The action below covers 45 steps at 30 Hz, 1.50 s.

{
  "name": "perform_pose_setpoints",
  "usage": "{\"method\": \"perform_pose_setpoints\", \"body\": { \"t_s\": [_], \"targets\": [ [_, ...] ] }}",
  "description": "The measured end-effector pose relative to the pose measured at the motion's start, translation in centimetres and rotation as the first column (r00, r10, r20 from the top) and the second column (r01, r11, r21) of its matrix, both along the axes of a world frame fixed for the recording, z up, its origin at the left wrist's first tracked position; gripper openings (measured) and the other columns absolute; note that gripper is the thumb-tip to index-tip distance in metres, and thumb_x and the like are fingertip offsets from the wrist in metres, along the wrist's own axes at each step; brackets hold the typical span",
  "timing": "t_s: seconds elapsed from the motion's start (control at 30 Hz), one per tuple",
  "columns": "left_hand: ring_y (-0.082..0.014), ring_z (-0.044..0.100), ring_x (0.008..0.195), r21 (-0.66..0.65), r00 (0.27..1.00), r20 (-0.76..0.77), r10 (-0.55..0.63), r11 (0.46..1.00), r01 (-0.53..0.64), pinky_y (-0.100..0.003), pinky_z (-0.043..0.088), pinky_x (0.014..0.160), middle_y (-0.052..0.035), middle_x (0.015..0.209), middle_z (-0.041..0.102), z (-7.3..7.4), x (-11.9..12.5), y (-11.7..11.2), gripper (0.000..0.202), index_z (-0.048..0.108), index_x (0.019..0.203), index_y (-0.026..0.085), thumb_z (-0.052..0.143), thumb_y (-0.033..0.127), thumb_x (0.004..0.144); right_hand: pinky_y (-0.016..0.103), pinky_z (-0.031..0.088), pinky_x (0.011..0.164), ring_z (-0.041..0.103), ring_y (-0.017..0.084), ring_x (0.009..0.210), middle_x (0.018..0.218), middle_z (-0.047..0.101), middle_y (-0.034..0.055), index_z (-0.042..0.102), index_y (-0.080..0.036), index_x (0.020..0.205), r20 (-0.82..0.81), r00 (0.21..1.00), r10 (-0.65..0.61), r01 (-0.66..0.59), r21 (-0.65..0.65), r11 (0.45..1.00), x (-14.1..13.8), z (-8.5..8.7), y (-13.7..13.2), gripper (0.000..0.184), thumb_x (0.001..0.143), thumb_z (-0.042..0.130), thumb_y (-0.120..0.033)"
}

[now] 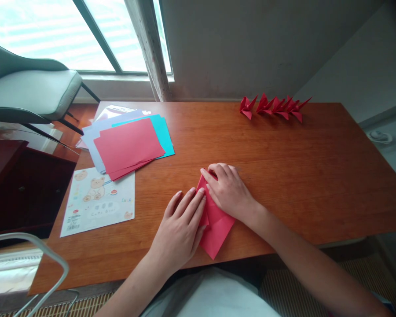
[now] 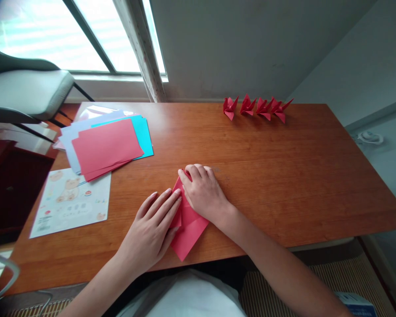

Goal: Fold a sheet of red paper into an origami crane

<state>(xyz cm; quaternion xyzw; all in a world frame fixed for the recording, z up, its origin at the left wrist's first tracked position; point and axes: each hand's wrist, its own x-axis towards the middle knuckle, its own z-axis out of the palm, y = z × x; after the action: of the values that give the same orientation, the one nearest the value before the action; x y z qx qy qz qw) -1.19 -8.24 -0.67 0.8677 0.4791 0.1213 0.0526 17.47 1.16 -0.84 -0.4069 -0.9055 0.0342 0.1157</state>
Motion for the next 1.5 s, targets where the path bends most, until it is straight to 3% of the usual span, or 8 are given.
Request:
{"method": "perform_pose_setpoints", "body": {
  "t_s": [0.33, 0.63, 1.03, 1.2, 1.33, 1.5],
  "targets": [
    [-0.0299, 0.035, 0.148, 0.0, 1.0, -0.002, 0.0, 1.0, 0.0, -0.047, 0.023, 0.123, -0.0079, 0.16, 0.04, 0.0, 0.0, 0.0, 0.053, 0.046, 0.149, 0.01, 0.046, 0.031, 0.1, 0.042, 0.042, 0.09, 0.055, 0.027, 0.105, 0.115, 0.065, 0.0116, 0.067, -0.015, 0.123, -0.094, 0.994, -0.063, 0.058, -0.055, 0.997, -0.4, 0.5, 0.7, 0.034, 0.099, 0.056, -0.035],
    [-0.0291, 0.034, 0.149, 0.003, 0.999, -0.034, 0.012, 1.0, -0.012, -0.048, 0.02, 0.124, -0.0079, 0.161, 0.038, -0.2, 0.2, -0.1, 0.053, 0.045, 0.149, 0.01, 0.043, 0.032, 0.101, 0.039, 0.043, 0.085, 0.059, 0.025, 0.099, 0.107, 0.069, 0.0067, 0.071, -0.018, 0.11, -0.11, 0.99, -0.087, 0.079, -0.08, 0.994, -1.0, 0.9, 2.1, 0.035, 0.088, 0.072, -0.045],
    [-0.0295, 0.035, 0.148, -0.004, 0.999, -0.035, 0.011, 1.0, -0.012, -0.047, 0.024, 0.122, -0.0073, 0.162, 0.037, -0.2, 0.2, -0.2, 0.053, 0.044, 0.151, 0.011, 0.043, 0.032, 0.101, 0.034, 0.045, 0.084, 0.059, 0.024, 0.094, 0.095, 0.07, 0.0054, 0.07, -0.021, 0.089, -0.133, 0.98, -0.147, 0.128, -0.142, 0.982, -0.6, 0.6, 5.1, 0.013, 0.094, 0.067, -0.032],
    [-0.0296, 0.036, 0.147, 0.005, 1.0, -0.027, 0.007, 1.0, -0.007, -0.046, 0.022, 0.123, -0.0076, 0.161, 0.038, -0.2, 0.1, -0.1, 0.053, 0.044, 0.15, 0.011, 0.042, 0.032, 0.101, 0.034, 0.045, 0.086, 0.059, 0.023, 0.093, 0.094, 0.071, 0.0059, 0.069, -0.02, 0.087, -0.188, 0.971, -0.15, 0.123, -0.148, 0.981, 0.0, 0.1, 7.0, 0.015, 0.098, 0.058, -0.022],
    [-0.0298, 0.036, 0.147, 0.006, 1.0, -0.02, 0.008, 1.0, -0.007, -0.046, 0.023, 0.122, -0.0082, 0.16, 0.039, -0.2, 0.1, -0.1, 0.054, 0.045, 0.15, 0.011, 0.043, 0.032, 0.101, 0.035, 0.046, 0.087, 0.059, 0.022, 0.092, 0.094, 0.069, 0.0044, 0.069, -0.021, 0.093, -0.237, 0.962, -0.136, 0.082, -0.224, 0.971, 0.2, 0.1, 6.9, 0.009, 0.094, 0.065, -0.029],
    [-0.0295, 0.036, 0.147, -0.009, 1.0, -0.027, 0.012, 1.0, -0.012, -0.046, 0.025, 0.121, -0.0087, 0.16, 0.04, 0.0, 0.2, -0.1, 0.055, 0.044, 0.151, 0.011, 0.043, 0.032, 0.1, 0.038, 0.048, 0.088, 0.056, 0.026, 0.101, 0.108, 0.064, 0.0069, 0.066, -0.022, 0.117, -0.158, 0.985, -0.076, 0.036, -0.246, 0.969, -0.4, 1.0, 5.3, 0.043, 0.08, 0.079, -0.042]
  ]
}}
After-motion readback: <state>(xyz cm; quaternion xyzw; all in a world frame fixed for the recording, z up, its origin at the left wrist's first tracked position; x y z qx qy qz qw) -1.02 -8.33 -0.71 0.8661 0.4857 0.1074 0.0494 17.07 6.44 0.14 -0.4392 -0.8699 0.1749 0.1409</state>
